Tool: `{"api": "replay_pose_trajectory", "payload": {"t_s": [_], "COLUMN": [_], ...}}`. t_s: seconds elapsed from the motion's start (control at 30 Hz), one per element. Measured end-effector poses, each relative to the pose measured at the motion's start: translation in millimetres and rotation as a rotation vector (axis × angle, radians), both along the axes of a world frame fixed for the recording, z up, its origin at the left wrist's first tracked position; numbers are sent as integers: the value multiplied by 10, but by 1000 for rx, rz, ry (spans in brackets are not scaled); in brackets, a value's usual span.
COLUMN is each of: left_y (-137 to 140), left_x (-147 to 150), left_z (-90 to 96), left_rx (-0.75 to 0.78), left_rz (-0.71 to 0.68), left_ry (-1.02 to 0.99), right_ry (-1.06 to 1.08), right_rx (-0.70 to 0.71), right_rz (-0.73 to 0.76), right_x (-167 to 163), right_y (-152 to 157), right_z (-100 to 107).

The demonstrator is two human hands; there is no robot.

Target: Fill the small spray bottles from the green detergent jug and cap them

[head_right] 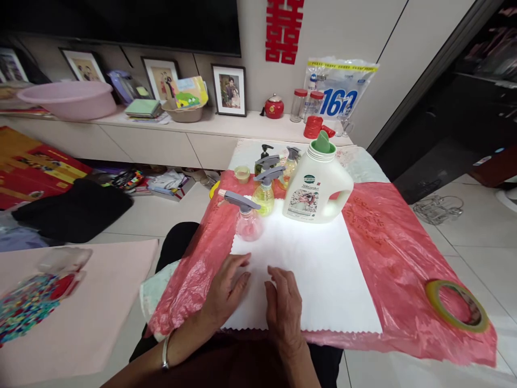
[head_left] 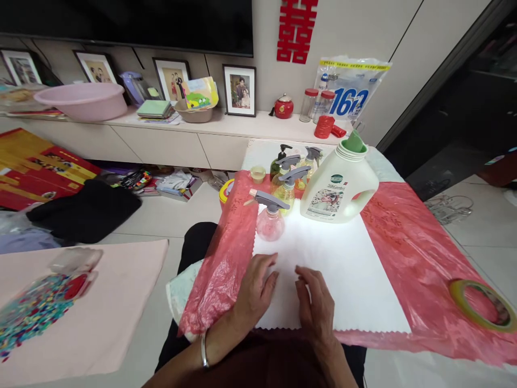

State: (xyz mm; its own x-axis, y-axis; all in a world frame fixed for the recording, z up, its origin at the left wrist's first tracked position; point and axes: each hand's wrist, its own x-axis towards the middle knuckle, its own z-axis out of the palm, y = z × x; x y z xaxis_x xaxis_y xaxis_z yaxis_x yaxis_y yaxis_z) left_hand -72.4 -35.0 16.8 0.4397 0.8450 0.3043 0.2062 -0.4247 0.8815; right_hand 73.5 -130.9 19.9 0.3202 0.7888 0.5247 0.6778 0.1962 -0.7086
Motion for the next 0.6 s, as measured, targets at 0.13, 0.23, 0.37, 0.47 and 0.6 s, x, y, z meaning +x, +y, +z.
{"api": "replay_pose_trajectory", "payload": {"t_s": [0.13,0.23,0.37,0.47,0.6], "left_y": [-28,11,46,52,58], "left_x": [20,2,-10,-11,-10], "left_z": [-22,-52,-21,34,85], "left_rx": [-103,-167,-239,-297,-433], "left_rz": [-87,-76,-73,-73,-56], "left_ry": [-23,7,14,-6,-42], "right_ry": [57,57,51,60,251], "right_rx": [-8,-11,-11,-11,-50], "right_rz": [88,111,129,124,87], "right_x": [-235,-329,-356,-338,-272], "right_y": [31,26,16,6,4], "right_z": [-26,-53,-105,-155,-199]}}
